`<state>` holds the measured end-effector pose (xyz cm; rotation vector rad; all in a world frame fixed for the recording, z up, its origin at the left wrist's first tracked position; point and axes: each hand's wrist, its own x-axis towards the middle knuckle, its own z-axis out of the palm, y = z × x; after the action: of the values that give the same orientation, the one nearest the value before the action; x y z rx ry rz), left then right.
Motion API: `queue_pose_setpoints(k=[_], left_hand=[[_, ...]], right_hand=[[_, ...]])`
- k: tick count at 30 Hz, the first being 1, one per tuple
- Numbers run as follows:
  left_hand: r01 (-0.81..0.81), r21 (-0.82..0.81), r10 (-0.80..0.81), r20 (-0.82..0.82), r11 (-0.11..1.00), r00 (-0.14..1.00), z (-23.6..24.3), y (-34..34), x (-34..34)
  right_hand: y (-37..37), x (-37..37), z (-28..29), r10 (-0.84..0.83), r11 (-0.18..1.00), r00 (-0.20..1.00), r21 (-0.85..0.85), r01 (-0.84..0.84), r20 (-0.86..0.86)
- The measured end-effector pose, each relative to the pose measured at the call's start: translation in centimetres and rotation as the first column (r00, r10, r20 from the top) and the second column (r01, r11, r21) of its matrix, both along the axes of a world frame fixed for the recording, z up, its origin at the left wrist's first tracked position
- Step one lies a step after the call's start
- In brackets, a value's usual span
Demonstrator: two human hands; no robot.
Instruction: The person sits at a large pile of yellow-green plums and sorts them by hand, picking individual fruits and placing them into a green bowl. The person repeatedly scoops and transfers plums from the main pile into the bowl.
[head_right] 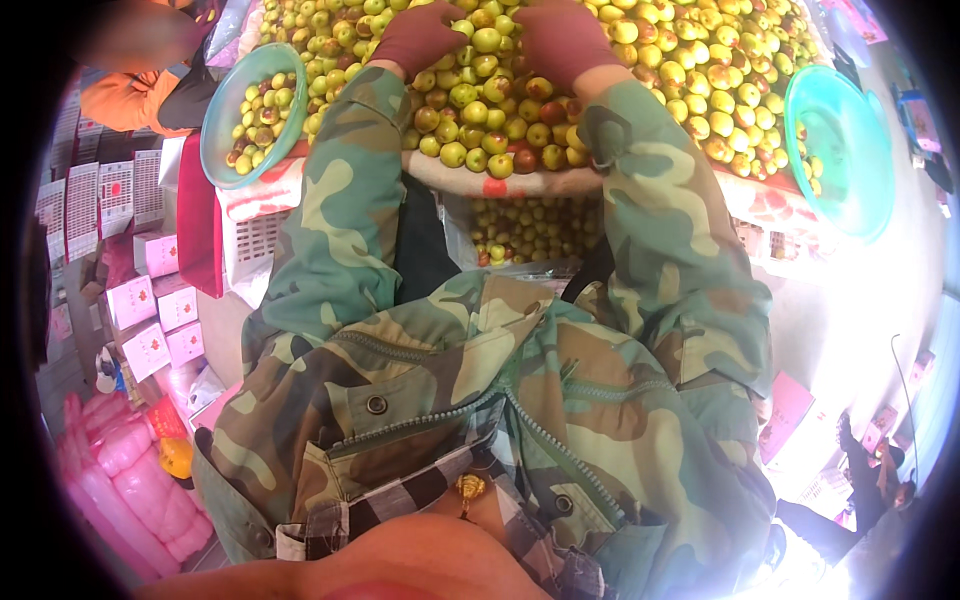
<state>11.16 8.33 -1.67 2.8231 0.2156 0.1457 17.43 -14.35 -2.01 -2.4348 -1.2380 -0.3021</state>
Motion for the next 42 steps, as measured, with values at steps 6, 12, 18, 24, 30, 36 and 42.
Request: queue_pose_setpoints(k=[6, 12, 18, 24, 30, 36, 42], left_hand=[[-0.041, 0.084, 0.049, -0.093, 0.996, 0.994, -0.8, 0.2, 0.1], [0.025, -0.346, -0.027, -0.002, 0.938, 1.0, 0.5, 1.7, -0.9], [-0.218, -0.791, -0.007, -0.271, 0.571, 0.963, 3.5, 2.0, -2.0], [-0.09, -0.845, 0.206, 0.025, 0.527, 0.978, 3.1, 1.2, -2.0], [-0.17, -0.401, 0.257, 0.174, 0.9, 0.951, 2.6, 4.2, -2.3], [-0.133, 0.097, 0.156, -0.294, 0.986, 0.943, 5.0, 3.4, -4.7], [-0.235, 0.201, 0.274, -0.197, 0.951, 0.941, 1.6, 1.0, -2.5]], right_hand=[[3.7, -1.5, 4.9, 0.009, 0.972, 1.0, -0.235, -0.009, 0.0], [5.4, 0.3, 1.5, -0.025, 0.983, 0.993, -0.179, 0.046, 0.114], [5.0, 0.9, -0.3, 0.016, 0.982, 0.973, -0.185, 0.028, 0.229], [5.5, 1.7, -0.6, 0.206, 0.972, 0.93, -0.169, -0.16, 0.304], [5.7, 1.8, -0.6, 0.19, 0.974, 0.945, -0.173, -0.147, 0.267], [4.5, 2.1, 0.0, 0.063, 0.998, 0.986, 0.002, -0.064, 0.152], [3.3, 2.5, 3.3, -0.083, 0.893, 0.858, 0.344, 0.29, -0.507]])
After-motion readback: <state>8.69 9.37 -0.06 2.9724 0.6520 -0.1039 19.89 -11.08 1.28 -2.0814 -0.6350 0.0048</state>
